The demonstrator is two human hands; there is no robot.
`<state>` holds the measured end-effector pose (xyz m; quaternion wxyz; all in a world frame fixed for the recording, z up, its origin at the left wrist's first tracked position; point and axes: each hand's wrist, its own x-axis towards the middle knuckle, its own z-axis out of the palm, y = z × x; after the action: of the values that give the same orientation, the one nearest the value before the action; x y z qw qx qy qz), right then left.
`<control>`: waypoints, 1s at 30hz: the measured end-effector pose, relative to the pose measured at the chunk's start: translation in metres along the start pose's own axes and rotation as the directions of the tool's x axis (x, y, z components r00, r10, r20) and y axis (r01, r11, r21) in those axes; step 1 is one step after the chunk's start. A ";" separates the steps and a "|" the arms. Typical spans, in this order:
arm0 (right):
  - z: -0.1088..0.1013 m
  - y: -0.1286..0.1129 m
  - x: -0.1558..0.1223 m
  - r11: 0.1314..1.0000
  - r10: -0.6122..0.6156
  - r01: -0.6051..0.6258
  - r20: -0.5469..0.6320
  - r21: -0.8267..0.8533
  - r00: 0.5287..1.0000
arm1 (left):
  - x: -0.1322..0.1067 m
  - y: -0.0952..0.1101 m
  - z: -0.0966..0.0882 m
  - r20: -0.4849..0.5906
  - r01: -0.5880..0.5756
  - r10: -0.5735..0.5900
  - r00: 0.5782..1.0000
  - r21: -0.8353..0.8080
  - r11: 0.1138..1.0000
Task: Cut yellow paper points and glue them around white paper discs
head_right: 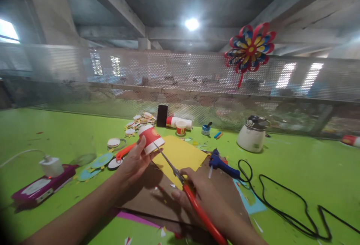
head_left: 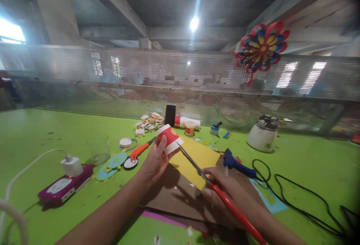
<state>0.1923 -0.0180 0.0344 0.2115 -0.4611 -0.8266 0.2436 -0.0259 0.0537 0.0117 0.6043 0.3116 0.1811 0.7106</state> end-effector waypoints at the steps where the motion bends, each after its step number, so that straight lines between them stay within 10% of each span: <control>1: 0.001 -0.002 0.000 1.000 0.005 -0.005 -0.007 0.008 1.000 | -0.002 -0.001 0.001 -0.004 0.014 -0.014 1.000 -0.012 1.000; 30: 0.007 -0.007 0.000 0.986 -0.048 0.046 0.007 0.160 0.999 | -0.020 -0.006 0.016 0.017 0.055 -0.057 0.998 0.061 0.997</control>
<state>0.1840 -0.0228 0.0334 0.2487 -0.4217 -0.8163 0.3065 -0.0091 0.0333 0.0152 0.6159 0.3312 0.2056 0.6846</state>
